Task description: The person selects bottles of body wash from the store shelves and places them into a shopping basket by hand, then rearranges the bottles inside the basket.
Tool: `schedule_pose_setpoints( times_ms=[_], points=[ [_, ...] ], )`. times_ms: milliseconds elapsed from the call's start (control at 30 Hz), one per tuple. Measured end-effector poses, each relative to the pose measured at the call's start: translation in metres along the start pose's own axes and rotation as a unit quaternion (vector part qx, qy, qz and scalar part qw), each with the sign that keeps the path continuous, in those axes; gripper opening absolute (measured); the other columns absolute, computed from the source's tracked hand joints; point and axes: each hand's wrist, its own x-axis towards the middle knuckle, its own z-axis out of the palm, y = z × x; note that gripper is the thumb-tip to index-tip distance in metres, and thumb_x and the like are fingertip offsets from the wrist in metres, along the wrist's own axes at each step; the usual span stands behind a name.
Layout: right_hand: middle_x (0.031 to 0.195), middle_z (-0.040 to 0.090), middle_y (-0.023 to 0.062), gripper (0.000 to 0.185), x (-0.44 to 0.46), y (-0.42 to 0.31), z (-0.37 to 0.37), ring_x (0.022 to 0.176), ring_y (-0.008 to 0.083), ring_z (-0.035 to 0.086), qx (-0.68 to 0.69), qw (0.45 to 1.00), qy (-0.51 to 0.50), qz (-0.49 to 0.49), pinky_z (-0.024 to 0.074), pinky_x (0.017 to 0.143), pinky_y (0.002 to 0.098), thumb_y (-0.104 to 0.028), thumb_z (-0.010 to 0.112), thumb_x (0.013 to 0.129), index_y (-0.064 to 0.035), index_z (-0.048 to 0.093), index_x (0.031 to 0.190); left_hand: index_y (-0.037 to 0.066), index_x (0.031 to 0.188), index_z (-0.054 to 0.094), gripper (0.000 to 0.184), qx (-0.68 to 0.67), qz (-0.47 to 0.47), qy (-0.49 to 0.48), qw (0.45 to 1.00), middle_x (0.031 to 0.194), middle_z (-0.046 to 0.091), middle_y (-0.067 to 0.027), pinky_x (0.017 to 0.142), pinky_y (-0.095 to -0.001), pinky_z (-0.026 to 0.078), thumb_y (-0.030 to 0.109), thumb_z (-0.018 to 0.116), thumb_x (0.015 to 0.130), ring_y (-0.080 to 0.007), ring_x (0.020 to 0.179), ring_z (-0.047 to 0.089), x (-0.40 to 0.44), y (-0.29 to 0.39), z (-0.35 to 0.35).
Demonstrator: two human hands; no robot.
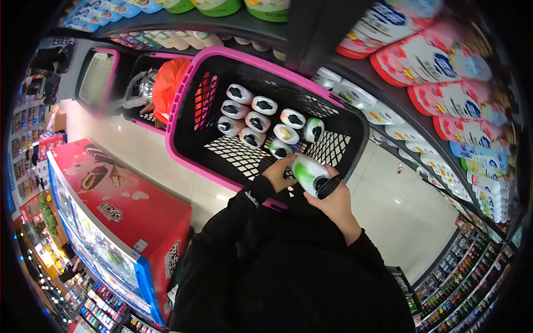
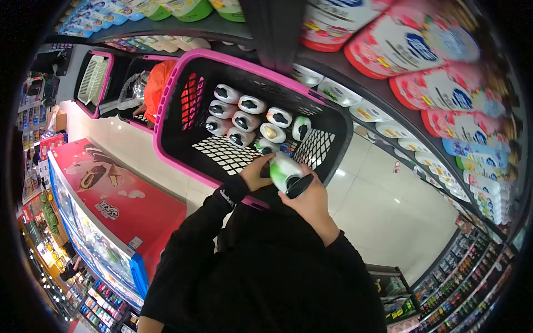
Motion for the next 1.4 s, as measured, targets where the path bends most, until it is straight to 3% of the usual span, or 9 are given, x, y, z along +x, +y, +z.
schedule_pose_setpoints(
  times_ms=[100, 167, 267, 333, 433, 600, 900, 1100, 1400],
  points=[
    [0.096, 0.055, 0.0164, 0.069, 0.011, 0.007, 0.027, 0.088, 0.0258, 0.057, 0.031, 0.997, 0.046, 0.045, 0.0441, 0.077, 0.0314, -0.020, 0.076, 0.053, 0.0035, 0.044, 0.110, -0.003, 0.126, 0.029, 0.065, -0.167, -0.119, -0.032, 0.978, 0.113, 0.048, -0.0186, 0.084, -0.0309, 0.043, 0.009, 0.061, 0.071, -0.0244, 0.104, 0.050, 0.007, -0.014, 0.011],
    [0.097, 0.055, 0.0177, 0.070, 0.017, 0.020, 0.046, 0.089, 0.0306, 0.055, 0.040, 0.995, 0.060, 0.068, 0.0447, 0.076, 0.0342, -0.021, 0.075, 0.053, 0.0011, 0.045, 0.111, -0.002, 0.126, 0.029, 0.059, -0.173, -0.049, 0.019, 0.983, 0.111, 0.050, -0.0171, 0.080, -0.0295, 0.044, 0.006, 0.053, 0.073, -0.0245, 0.099, 0.053, 0.017, -0.072, 0.054],
    [0.094, 0.056, 0.0183, 0.069, 0.027, 0.027, 0.065, 0.087, 0.0306, 0.056, 0.019, 0.993, 0.071, 0.095, 0.0451, 0.075, 0.0330, -0.021, 0.075, 0.052, 0.0020, 0.046, 0.110, -0.002, 0.116, 0.042, 0.048, -0.270, -0.098, 0.050, 0.957, 0.101, 0.055, -0.0211, 0.082, -0.0331, 0.042, 0.010, 0.053, 0.071, -0.0297, 0.095, 0.055, 0.026, -0.057, 0.060],
    [0.092, 0.057, 0.0176, 0.069, 0.030, 0.043, 0.080, 0.085, 0.0280, 0.057, 0.005, 0.988, 0.095, 0.120, 0.0453, 0.075, 0.0318, -0.019, 0.076, 0.053, 0.0039, 0.045, 0.110, 0.002, 0.109, 0.051, 0.037, -0.215, -0.165, 0.055, 0.961, 0.094, 0.059, -0.0136, 0.074, -0.0286, 0.044, 0.010, 0.052, 0.073, -0.0203, 0.091, 0.056, 0.038, -0.078, 0.077],
    [0.094, 0.057, 0.0163, 0.067, 0.031, 0.073, 0.104, 0.086, 0.0245, 0.057, 0.093, 0.976, 0.143, 0.135, 0.0449, 0.076, 0.0311, -0.016, 0.076, 0.055, 0.0055, 0.044, 0.109, 0.003, 0.100, 0.057, 0.031, -0.238, -0.249, 0.025, 0.938, 0.091, 0.061, -0.0144, 0.074, -0.0294, 0.044, 0.013, 0.053, 0.072, -0.0217, 0.091, 0.057, 0.047, -0.067, 0.064],
    [0.101, 0.055, 0.0107, 0.055, 0.040, 0.089, 0.134, 0.089, 0.0178, 0.055, 0.235, 0.934, 0.217, 0.159, 0.0441, 0.079, 0.0295, -0.001, 0.074, 0.060, 0.0025, 0.045, 0.107, 0.000, 0.115, 0.048, 0.041, -0.181, -0.264, 0.010, 0.947, 0.109, 0.054, -0.0196, 0.088, -0.0318, 0.038, 0.008, 0.044, 0.075, -0.0291, 0.104, 0.051, 0.067, -0.084, 0.073],
    [0.103, 0.052, 0.0166, 0.056, 0.059, 0.151, 0.190, 0.093, 0.0228, 0.053, 0.230, 0.899, 0.289, 0.235, 0.0446, 0.080, 0.0324, -0.002, 0.073, 0.061, 0.0071, 0.042, 0.107, -0.004, 0.106, 0.051, 0.033, -0.096, -0.248, 0.015, 0.964, 0.101, 0.054, -0.0272, 0.082, -0.0373, 0.041, 0.015, 0.040, 0.082, -0.0376, 0.097, 0.051, 0.087, -0.098, 0.078],
    [0.102, 0.052, 0.0144, 0.055, 0.065, 0.182, 0.217, 0.093, 0.0198, 0.050, 0.270, 0.857, 0.300, 0.320, 0.0417, 0.083, 0.0338, 0.000, 0.074, 0.060, 0.0060, 0.044, 0.105, 0.003, 0.109, 0.051, 0.031, -0.112, -0.300, 0.080, 0.944, 0.104, 0.054, -0.0236, 0.087, -0.0360, 0.039, 0.014, 0.042, 0.082, -0.0353, 0.102, 0.049, 0.091, -0.108, 0.093],
    [0.101, 0.053, 0.0134, 0.044, 0.075, 0.202, 0.250, 0.092, 0.0203, 0.052, 0.410, 0.809, 0.297, 0.298, 0.0433, 0.081, 0.0345, 0.000, 0.066, 0.069, 0.0011, 0.045, 0.107, -0.002, 0.107, 0.048, 0.031, -0.143, -0.272, 0.006, 0.952, 0.106, 0.050, -0.0257, 0.087, -0.0369, 0.037, 0.009, 0.039, 0.079, -0.0373, 0.104, 0.046, 0.107, -0.102, 0.081]
  ],
)
